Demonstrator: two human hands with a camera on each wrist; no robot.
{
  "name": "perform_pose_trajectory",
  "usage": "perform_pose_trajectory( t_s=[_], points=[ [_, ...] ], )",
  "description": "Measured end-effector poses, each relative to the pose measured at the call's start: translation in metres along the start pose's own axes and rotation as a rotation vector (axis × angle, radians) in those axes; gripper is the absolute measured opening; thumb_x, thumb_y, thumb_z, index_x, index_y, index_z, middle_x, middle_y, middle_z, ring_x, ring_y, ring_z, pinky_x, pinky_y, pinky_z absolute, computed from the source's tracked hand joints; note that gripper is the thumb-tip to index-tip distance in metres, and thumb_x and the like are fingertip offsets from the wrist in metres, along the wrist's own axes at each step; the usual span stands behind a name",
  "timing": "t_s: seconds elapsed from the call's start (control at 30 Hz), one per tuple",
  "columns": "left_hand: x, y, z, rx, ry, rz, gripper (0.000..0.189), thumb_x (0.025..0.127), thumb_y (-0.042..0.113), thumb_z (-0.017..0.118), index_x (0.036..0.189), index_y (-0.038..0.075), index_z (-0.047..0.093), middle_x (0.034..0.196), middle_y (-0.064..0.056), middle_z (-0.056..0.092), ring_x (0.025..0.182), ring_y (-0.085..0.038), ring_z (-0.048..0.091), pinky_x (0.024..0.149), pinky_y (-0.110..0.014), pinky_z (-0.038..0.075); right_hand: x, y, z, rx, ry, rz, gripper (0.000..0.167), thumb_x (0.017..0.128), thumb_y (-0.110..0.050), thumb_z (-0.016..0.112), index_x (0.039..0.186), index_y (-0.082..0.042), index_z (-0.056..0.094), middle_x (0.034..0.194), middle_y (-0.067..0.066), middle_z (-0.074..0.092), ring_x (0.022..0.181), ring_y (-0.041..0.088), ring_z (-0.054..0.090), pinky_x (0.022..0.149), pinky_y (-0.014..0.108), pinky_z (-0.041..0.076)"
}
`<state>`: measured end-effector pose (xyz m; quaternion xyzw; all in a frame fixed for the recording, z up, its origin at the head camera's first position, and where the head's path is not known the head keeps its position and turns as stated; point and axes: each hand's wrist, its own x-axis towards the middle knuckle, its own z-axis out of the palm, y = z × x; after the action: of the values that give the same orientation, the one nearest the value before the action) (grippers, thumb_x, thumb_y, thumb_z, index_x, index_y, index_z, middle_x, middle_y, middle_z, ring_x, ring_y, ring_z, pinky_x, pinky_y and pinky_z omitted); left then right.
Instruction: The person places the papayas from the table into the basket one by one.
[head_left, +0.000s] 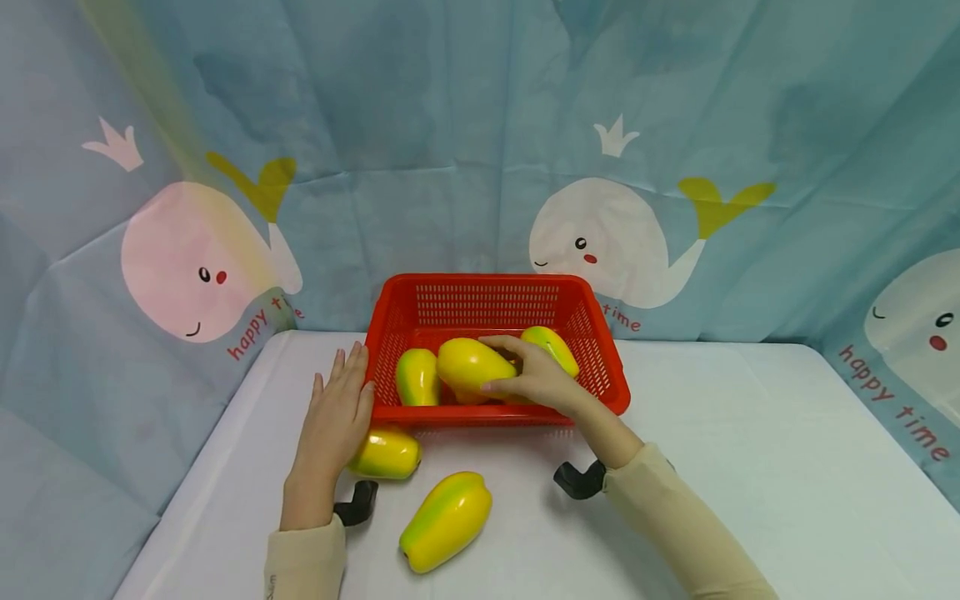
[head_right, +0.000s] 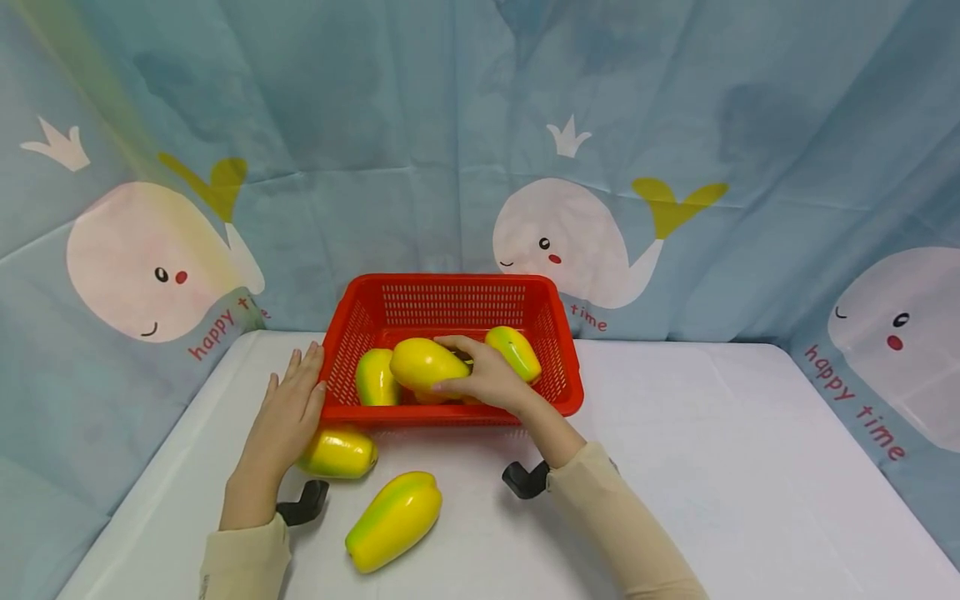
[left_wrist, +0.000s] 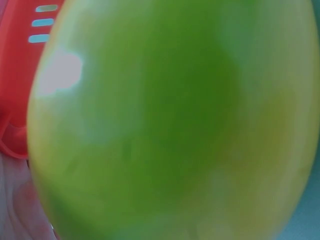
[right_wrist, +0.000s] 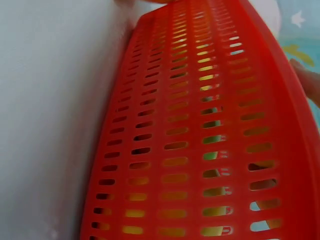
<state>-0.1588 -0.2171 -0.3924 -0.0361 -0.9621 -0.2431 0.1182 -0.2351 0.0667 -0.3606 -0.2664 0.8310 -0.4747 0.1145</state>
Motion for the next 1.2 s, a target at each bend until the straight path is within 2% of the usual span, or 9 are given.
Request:
perform_pose_trajectory(
  t_s=[0.43,0.7,0.93,1.03,1.2],
  points=[
    [0.001,-0.001,0.0,0.002,-0.003,-0.004,0.057,0.1,0.025,0.038,0.15,0.003,0.02,0.154,-0.016,0.02,0.142,-0.034,0.011,0.111,-0.059,0.003,0.01,-0.003,0.001,-0.081,-0.182,0.05,0.062,0.078,-0.031,0.078,0.134,-0.027,0.051,0.13,-0.005,0.052,0.117,0.015,0.047,0.103,0.038,0.038],
    [0.002,0.0,0.001,-0.001,-0.002,-0.001,0.057,0.1,0.025,0.039,0.149,0.002,0.021,0.154,-0.016,0.021,0.142,-0.034,0.011,0.111,-0.06,0.004,0.014,0.0,0.003,-0.267,-0.195,0.026,0.057,0.082,-0.02,0.073,0.135,-0.014,0.052,0.132,0.003,0.054,0.118,0.02,0.049,0.103,0.04,0.038],
    [0.004,0.001,-0.001,-0.004,0.002,-0.002,0.058,0.1,0.025,0.04,0.15,0.003,0.021,0.154,-0.015,0.021,0.142,-0.034,0.012,0.111,-0.059,0.004,0.017,0.006,0.002,-0.224,-0.191,0.015,0.057,0.081,-0.017,0.075,0.134,-0.014,0.053,0.131,0.002,0.055,0.116,0.018,0.051,0.103,0.038,0.038],
    [0.004,0.0,0.0,0.001,0.001,-0.005,0.057,0.1,0.025,0.039,0.149,0.003,0.021,0.154,-0.015,0.021,0.142,-0.034,0.012,0.111,-0.059,0.004,0.019,0.007,0.003,-0.237,-0.194,0.001,0.055,0.081,-0.016,0.075,0.132,-0.013,0.055,0.131,0.003,0.055,0.115,0.019,0.051,0.103,0.038,0.038],
    [0.003,0.0,0.001,-0.004,-0.001,-0.01,0.057,0.1,0.024,0.039,0.149,0.003,0.022,0.154,-0.015,0.021,0.142,-0.033,0.012,0.111,-0.059,0.004,0.019,0.007,0.004,-0.272,-0.196,0.03,0.056,0.081,-0.017,0.075,0.132,-0.01,0.054,0.131,0.005,0.056,0.115,0.02,0.052,0.103,0.038,0.039]
  ],
)
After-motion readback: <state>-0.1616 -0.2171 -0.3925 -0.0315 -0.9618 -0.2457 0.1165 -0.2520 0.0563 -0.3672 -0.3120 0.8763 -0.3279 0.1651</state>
